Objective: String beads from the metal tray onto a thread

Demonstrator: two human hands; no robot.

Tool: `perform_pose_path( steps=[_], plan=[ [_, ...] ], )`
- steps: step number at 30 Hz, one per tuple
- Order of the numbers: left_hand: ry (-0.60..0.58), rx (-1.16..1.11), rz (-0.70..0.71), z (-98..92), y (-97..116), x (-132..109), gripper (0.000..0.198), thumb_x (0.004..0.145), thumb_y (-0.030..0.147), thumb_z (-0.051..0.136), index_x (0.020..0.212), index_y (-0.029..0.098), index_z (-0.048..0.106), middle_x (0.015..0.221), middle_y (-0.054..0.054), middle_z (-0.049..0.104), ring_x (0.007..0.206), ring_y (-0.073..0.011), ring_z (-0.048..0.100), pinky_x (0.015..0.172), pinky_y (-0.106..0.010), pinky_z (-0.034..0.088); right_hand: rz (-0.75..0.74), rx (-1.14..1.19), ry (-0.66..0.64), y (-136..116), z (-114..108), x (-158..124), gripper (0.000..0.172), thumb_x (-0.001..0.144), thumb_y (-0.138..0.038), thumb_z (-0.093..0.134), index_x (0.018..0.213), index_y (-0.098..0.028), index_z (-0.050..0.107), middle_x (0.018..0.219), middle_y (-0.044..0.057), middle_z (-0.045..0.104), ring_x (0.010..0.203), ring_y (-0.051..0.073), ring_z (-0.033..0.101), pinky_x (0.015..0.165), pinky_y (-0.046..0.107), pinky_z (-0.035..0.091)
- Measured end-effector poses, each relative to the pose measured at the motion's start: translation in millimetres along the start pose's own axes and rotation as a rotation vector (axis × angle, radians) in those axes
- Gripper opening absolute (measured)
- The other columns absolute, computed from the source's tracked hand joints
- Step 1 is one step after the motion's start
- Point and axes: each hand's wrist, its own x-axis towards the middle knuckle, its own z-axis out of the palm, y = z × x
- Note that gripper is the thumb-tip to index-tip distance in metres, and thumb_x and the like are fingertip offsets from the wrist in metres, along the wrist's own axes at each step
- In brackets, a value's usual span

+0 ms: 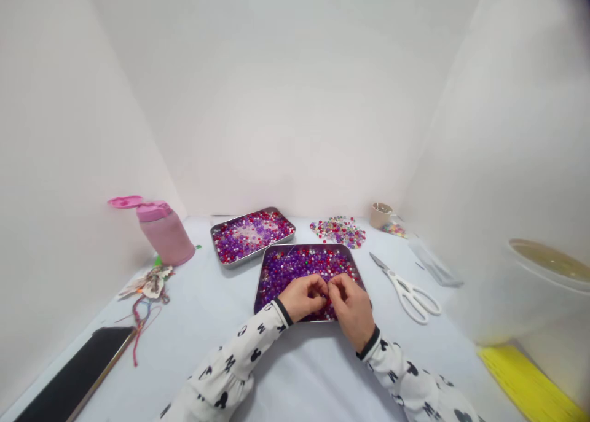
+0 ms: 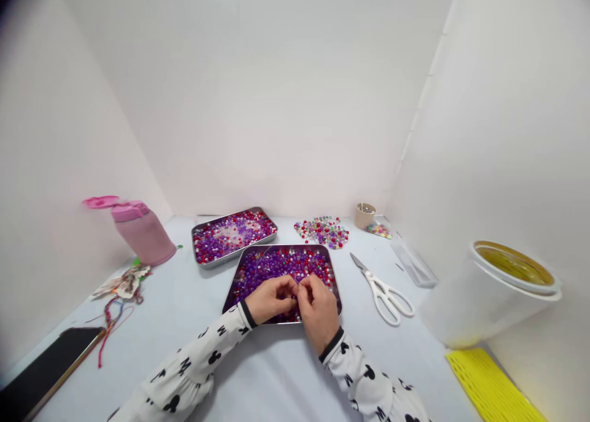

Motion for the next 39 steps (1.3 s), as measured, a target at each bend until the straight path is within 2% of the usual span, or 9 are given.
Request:
perform_pose_path(
  steps=[5, 10, 14, 20, 27, 34, 39],
  plan=[
    [-0.038, -0.188, -0.087, -0.9, 8, 0, 0.027, 0.069, 0.036, 0.062, 0.08, 0.014, 0.05, 0.061, 0.001, 0.058, 0.054, -0.0126, 0.057, 0.054, -0.025, 0.047, -0.019, 0.051, 0.011, -1, 0, 2, 0.014, 0.084, -0.019, 0.044, 0.075, -0.019, 0.054, 0.067, -0.001, 0.055, 0.062, 0.013, 0.051, 0.061, 0.024, 0.037],
    [-0.032, -0.189, -0.075, -4.1, 16, 0, 0.034, 0.072, 0.046, 0.059, 0.079, 0.013, 0.05, 0.062, 0.002, 0.056, 0.052, -0.0099, 0.054, 0.052, -0.023, 0.046, -0.075, 0.068, 0.055, -4, -2, 3, 0.015, 0.083, -0.016, 0.046, 0.073, -0.019, 0.055, 0.073, 0.0, 0.054, 0.07, 0.013, 0.052, 0.065, 0.024, 0.039],
    [-0.023, -0.179, -0.079, -5.4, 19, 0, 0.036, 0.076, 0.049, 0.054, 0.08, 0.014, 0.049, 0.065, 0.002, 0.055, 0.052, -0.0082, 0.052, 0.048, -0.02, 0.044, -0.077, 0.044, 0.034, -6, -2, 10, 0.015, 0.082, -0.015, 0.046, 0.071, -0.019, 0.056, 0.071, -0.001, 0.055, 0.067, 0.013, 0.052, 0.063, 0.024, 0.039],
    [0.078, -0.217, -0.085, -6.2, 17, 1, 0.034, 0.071, 0.043, 0.06, 0.085, 0.014, 0.048, 0.066, 0.004, 0.051, 0.055, -0.009, 0.052, 0.048, -0.021, 0.046, -0.101, -0.041, -0.049, -4, -4, 24, 0.016, 0.079, -0.015, 0.045, 0.068, -0.019, 0.056, 0.068, -0.001, 0.057, 0.064, 0.012, 0.052, 0.06, 0.023, 0.037],
    [0.246, -0.272, -0.05, -2.8, 16, 0, 0.023, 0.065, 0.026, 0.063, 0.08, 0.013, 0.052, 0.067, 0.003, 0.051, 0.055, -0.0077, 0.047, 0.049, -0.021, 0.045, -0.045, -0.005, -0.094, 6, -7, 20, 0.016, 0.08, -0.023, 0.045, 0.067, -0.019, 0.053, 0.059, -0.003, 0.053, 0.054, 0.012, 0.048, 0.053, 0.023, 0.035],
    [0.221, -0.256, -0.028, -2.3, 20, -6, 0.032, 0.07, 0.04, 0.06, 0.085, 0.012, 0.059, 0.062, 0.002, 0.049, 0.055, -0.0089, 0.048, 0.048, -0.02, 0.043, -0.062, -0.069, -0.148, 7, -8, 14, 0.015, 0.078, -0.021, 0.046, 0.063, -0.019, 0.05, 0.054, -0.004, 0.05, 0.05, 0.011, 0.046, 0.05, 0.023, 0.033],
    [0.201, -0.292, -0.063, -2.3, 19, -7, 0.033, 0.071, 0.041, 0.061, 0.087, 0.012, 0.059, 0.058, 0.003, 0.051, 0.05, -0.0079, 0.049, 0.048, -0.02, 0.042, -0.102, -0.055, -0.156, 8, -9, 13, 0.015, 0.078, -0.019, 0.045, 0.064, -0.019, 0.051, 0.056, -0.003, 0.051, 0.051, 0.012, 0.046, 0.051, 0.023, 0.034]
  ],
)
